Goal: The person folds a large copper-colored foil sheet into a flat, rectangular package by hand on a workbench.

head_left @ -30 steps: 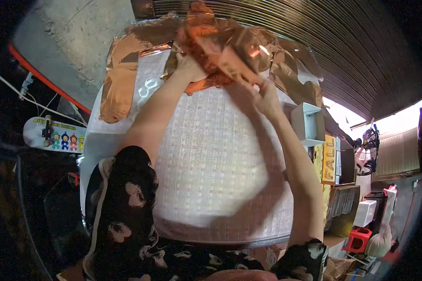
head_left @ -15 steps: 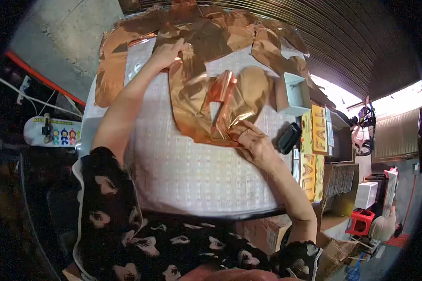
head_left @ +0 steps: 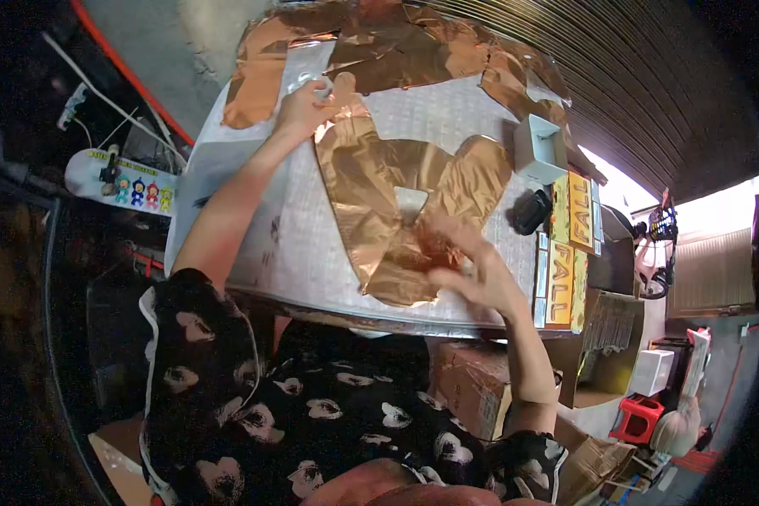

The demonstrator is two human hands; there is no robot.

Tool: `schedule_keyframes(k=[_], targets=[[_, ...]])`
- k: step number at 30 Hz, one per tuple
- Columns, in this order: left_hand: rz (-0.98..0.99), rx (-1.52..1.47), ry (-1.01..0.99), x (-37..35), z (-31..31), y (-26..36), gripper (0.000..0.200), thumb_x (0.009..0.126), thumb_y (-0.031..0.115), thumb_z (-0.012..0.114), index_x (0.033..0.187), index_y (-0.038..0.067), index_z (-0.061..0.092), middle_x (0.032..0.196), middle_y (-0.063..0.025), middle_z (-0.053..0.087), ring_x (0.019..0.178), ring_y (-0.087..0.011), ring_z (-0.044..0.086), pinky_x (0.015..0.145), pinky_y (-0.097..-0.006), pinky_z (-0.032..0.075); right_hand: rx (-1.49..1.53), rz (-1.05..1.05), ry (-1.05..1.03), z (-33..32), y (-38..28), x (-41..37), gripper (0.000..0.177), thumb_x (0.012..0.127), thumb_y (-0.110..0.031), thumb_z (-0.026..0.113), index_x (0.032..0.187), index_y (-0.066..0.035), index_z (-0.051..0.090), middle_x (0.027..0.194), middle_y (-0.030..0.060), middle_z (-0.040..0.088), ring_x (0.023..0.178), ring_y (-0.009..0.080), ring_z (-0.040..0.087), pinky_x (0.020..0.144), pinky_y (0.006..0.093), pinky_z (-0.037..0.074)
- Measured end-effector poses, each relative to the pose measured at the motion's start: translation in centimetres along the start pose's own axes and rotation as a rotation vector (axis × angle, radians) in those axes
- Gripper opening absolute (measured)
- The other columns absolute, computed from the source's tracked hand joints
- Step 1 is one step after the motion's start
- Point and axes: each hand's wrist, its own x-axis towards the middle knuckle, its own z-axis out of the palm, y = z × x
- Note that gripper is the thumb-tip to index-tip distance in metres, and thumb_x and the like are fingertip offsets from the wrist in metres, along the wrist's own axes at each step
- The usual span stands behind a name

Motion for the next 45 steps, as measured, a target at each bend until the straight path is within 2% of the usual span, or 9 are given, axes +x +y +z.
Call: schedule_keyframes(k=[2, 6, 9, 16, 18, 25, 35, 40, 45], targets=[[0.002, 0.0, -0.002, -0.3, 0.0, -0.4, 0.057, 0.086, 0.025, 0.083, 0.133, 0.003, 0.062, 0.088, -0.0098, 0.079, 0.076, -0.0138, 0.073, 0.07, -0.0304, 0.056, -0.493, -0.018, 0.295, 2.4, 0.1, 3.0, 0.072, 0.093, -0.035, 0.075, 0.154, -0.007, 0.047, 0.158, 0.0225, 0.044, 0.148, 0.0421, 0.037, 0.125, 0.0527, 0.022], [-0.047, -0.18, 0.017, -0.8, -2.1, -2.2, 0.055, 0.088, 0.023, 0.08, 0.137, 0.005, 0.062, 0.095, -0.0089, 0.079, 0.079, -0.0124, 0.073, 0.071, -0.0295, 0.056, -0.861, 0.079, 0.218, 7.4, 5.0, 6.8, 0.073, 0.101, -0.044, 0.06, 0.162, -0.015, 0.033, 0.168, 0.0158, 0.029, 0.155, 0.0408, 0.025, 0.124, 0.0619, 0.017], [-0.004, 0.086, 0.11, -1.4, -6.8, -4.0, 0.029, 0.09, 0.023, 0.077, 0.113, 0.007, 0.078, 0.095, -0.0098, 0.079, 0.082, -0.0146, 0.074, 0.074, -0.031, 0.057, -0.898, 0.074, 0.192, 7.9, 6.0, 7.3, 0.075, 0.101, -0.048, 0.057, 0.163, -0.015, 0.031, 0.169, 0.0152, 0.027, 0.155, 0.0392, 0.026, 0.123, 0.0632, 0.017], [0.0, 0.146, 0.123, -0.8, -14.6, -14.9, 0.025, 0.086, 0.021, 0.078, 0.105, 0.004, 0.079, 0.096, -0.0141, 0.078, 0.085, -0.0241, 0.076, 0.078, -0.0351, 0.059, -0.874, 0.117, 0.158, 8.8, 4.2, 7.0, 0.076, 0.101, -0.044, 0.059, 0.164, -0.012, 0.03, 0.169, 0.0169, 0.026, 0.156, 0.039, 0.024, 0.123, 0.0631, 0.013], [0.314, 0.012, 0.075, -0.5, -14.7, -16.0, 0.024, 0.081, 0.02, 0.08, 0.1, 0.005, 0.079, 0.091, -0.0134, 0.077, 0.082, -0.0286, 0.075, 0.073, -0.0358, 0.058, -0.861, 0.135, 0.148, 8.8, 3.8, 7.2, 0.077, 0.101, -0.042, 0.059, 0.164, -0.011, 0.029, 0.17, 0.0171, 0.026, 0.156, 0.0393, 0.023, 0.123, 0.0624, 0.013], [0.329, 0.021, -0.017, 1.1, -13.5, -17.0, 0.025, 0.077, 0.02, 0.084, 0.094, 0.002, 0.081, 0.098, -0.0133, 0.077, 0.094, -0.025, 0.073, 0.094, -0.0359, 0.052, -0.624, -0.019, 0.274, 4.9, -0.3, 15.5, 0.051, 0.099, -0.017, 0.066, 0.147, -0.005, 0.054, 0.154, 0.0209, 0.05, 0.139, 0.0391, 0.052, 0.117, 0.0498, 0.038], [0.23, 0.069, 0.016, 1.8, -12.6, -17.7, 0.021, 0.079, 0.02, 0.084, 0.089, 0.002, 0.08, 0.083, -0.0082, 0.077, 0.073, -0.0203, 0.071, 0.069, -0.0321, 0.054, -0.257, -0.429, 0.364, 8.3, 2.2, 40.4, 0.045, 0.097, 0.002, 0.051, 0.141, -0.004, 0.059, 0.127, 0.025, 0.068, 0.114, 0.0387, 0.068, 0.102, 0.0401, 0.05], [0.133, 0.024, -0.037, 2.5, -12.9, -18.0, 0.023, 0.078, 0.033, 0.084, 0.09, 0.014, 0.084, 0.085, -0.0054, 0.077, 0.081, -0.0243, 0.064, 0.084, -0.0358, 0.053, 0.063, -0.208, 0.204, 9.1, 4.0, 46.3, 0.04, 0.094, -0.001, 0.056, 0.133, 0.002, 0.064, 0.116, 0.0281, 0.071, 0.107, 0.0403, 0.07, 0.096, 0.0428, 0.054], [0.125, 0.02, -0.001, 3.7, -12.6, -18.4, 0.02, 0.084, 0.025, 0.074, 0.091, 0.008, 0.081, 0.077, -0.0161, 0.074, 0.067, -0.0241, 0.073, 0.066, -0.0388, 0.057, 0.347, 0.075, -0.015, 8.0, 3.8, 46.5, 0.04, 0.095, -0.003, 0.056, 0.135, 0.0, 0.065, 0.108, 0.013, 0.076, 0.091, 0.018, 0.071, 0.081, 0.0324, 0.056]])
